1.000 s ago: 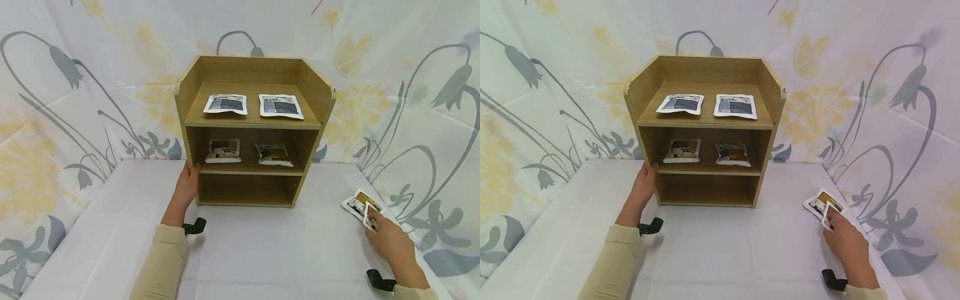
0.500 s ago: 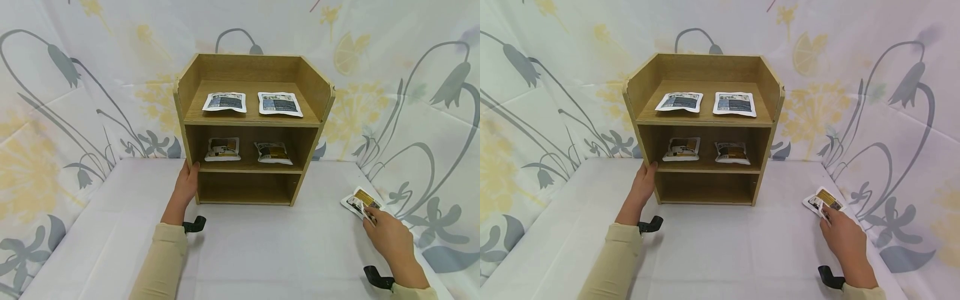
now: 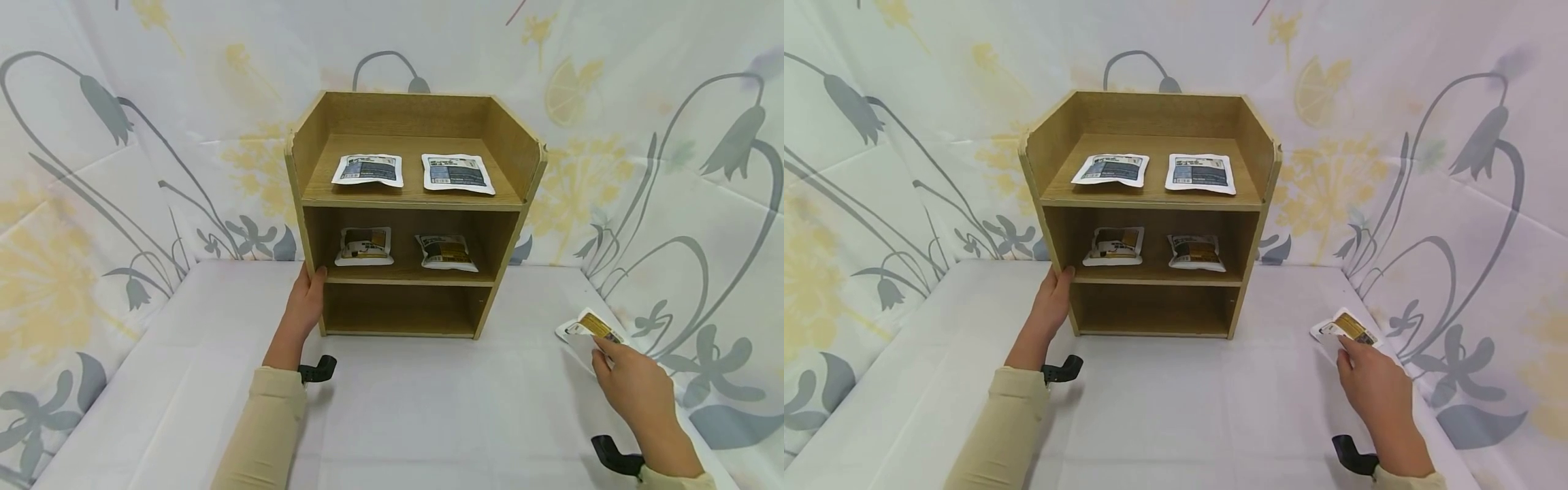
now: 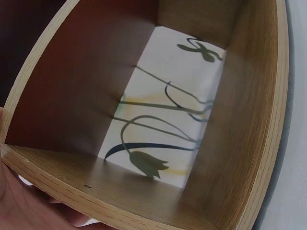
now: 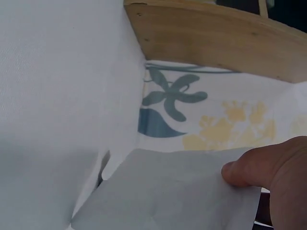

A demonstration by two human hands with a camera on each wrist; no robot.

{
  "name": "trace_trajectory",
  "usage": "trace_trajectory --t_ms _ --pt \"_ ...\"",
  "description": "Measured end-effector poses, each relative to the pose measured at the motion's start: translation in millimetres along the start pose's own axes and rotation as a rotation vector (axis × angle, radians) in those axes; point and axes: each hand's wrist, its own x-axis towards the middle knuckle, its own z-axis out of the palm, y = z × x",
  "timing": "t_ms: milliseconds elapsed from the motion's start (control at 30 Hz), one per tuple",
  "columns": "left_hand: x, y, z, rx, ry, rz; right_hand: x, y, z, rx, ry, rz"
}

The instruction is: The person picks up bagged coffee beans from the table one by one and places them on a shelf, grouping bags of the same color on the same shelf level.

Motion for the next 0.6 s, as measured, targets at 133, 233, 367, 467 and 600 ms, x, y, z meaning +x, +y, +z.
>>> trace_trajectory --t_ms 133,233,367,467,600 --pt "0.9 -0.3 -0.1 0.005 -0.001 0.006 1.0 -4.8 -2.4 0.011 0.004 -0.014" --pt "2.1 0.1 -0.3 0.001 0.002 0.010 1.8 -7.9 -3.8 0.032 0.016 -0.027" --pt "2.3 0.0 -0.2 0.004 0.003 0.003 1.6 -12.8 -5.2 0.063 0.045 -0.057" --pt "1.2 0.1 0.0 0.005 0.005 -0.005 1.5 -17.9 -5.8 0.090 0.061 -0.079" --pt "-0.7 1.2 0.5 0.007 0.007 -0.019 1.6 -26.1 -6.0 0.115 0.074 -0.102"
